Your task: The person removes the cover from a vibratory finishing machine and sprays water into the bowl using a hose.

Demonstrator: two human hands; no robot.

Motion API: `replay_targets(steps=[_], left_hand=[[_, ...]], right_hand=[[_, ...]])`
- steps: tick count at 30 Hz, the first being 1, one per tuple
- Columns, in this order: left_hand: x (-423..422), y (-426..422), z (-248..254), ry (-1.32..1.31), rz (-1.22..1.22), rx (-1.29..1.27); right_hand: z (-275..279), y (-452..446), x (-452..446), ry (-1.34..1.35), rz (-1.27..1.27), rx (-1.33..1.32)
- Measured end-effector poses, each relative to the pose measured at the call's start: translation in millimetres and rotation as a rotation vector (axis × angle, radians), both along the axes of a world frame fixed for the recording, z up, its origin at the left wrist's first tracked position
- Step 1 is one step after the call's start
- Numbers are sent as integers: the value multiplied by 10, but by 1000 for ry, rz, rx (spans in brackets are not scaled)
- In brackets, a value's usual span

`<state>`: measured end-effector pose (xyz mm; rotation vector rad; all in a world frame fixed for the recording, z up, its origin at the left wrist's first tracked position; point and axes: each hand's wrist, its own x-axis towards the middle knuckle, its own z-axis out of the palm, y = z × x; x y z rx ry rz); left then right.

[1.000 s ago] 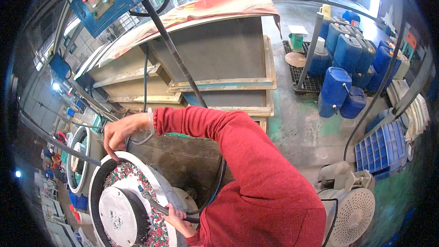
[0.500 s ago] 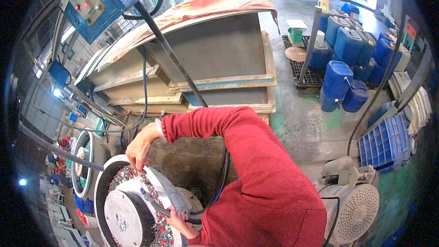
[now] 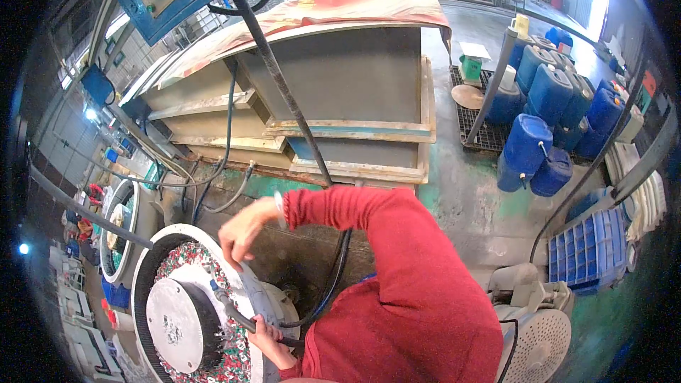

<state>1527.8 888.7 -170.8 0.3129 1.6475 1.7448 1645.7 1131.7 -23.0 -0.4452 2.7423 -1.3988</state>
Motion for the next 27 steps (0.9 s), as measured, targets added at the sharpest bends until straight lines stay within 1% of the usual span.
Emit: replay_targets(steps=[2,4,5,6,7,8,9,10,12,15,17,19,22,23,26,27], left_hand=[[31,45,3,-6,-5,-11],[95,34,98,-24,59,-30],[15,34,-74,-83,91,21],[135,55,157,-75,90,20],[114,60,199,-81,55,-61],[51,25,115,-110,-2,13],[79,21,198,-105,3,22],[41,-19,107,-83,-22,-3],[42,-23,47,-71,9,-6],[90,-34,19,-57,65,7],[119,-16,-2,-8,124,-13],[158,-11,-65,60,173,-50],[172,-10,-197,161,193,-96],[170,-29,-205,144,184,-126],[218,18,-202,171,158,-123],[236,8,-204,198,130,-144]], right_hand=[[-375,-33,-35,-43,-23,-48],[-733,-78,-71,48,-28,119],[-797,-119,-36,47,-74,224],[-722,-217,71,-39,-137,196],[-645,-261,155,-107,-173,36],[-741,-237,181,-120,-181,-51],[-786,-207,216,-130,-190,-96],[-826,-228,254,-110,-252,-135],[-800,-261,332,-226,-355,-228],[-928,-212,470,-280,-417,-253],[-959,-144,522,-280,-433,-222],[-895,-114,542,-308,-462,-204],[-1071,-66,495,-234,-466,-245],[-1106,-69,462,-216,-439,-248],[-1194,-88,334,-308,-414,-257],[-1209,-102,307,-294,-383,-251]])
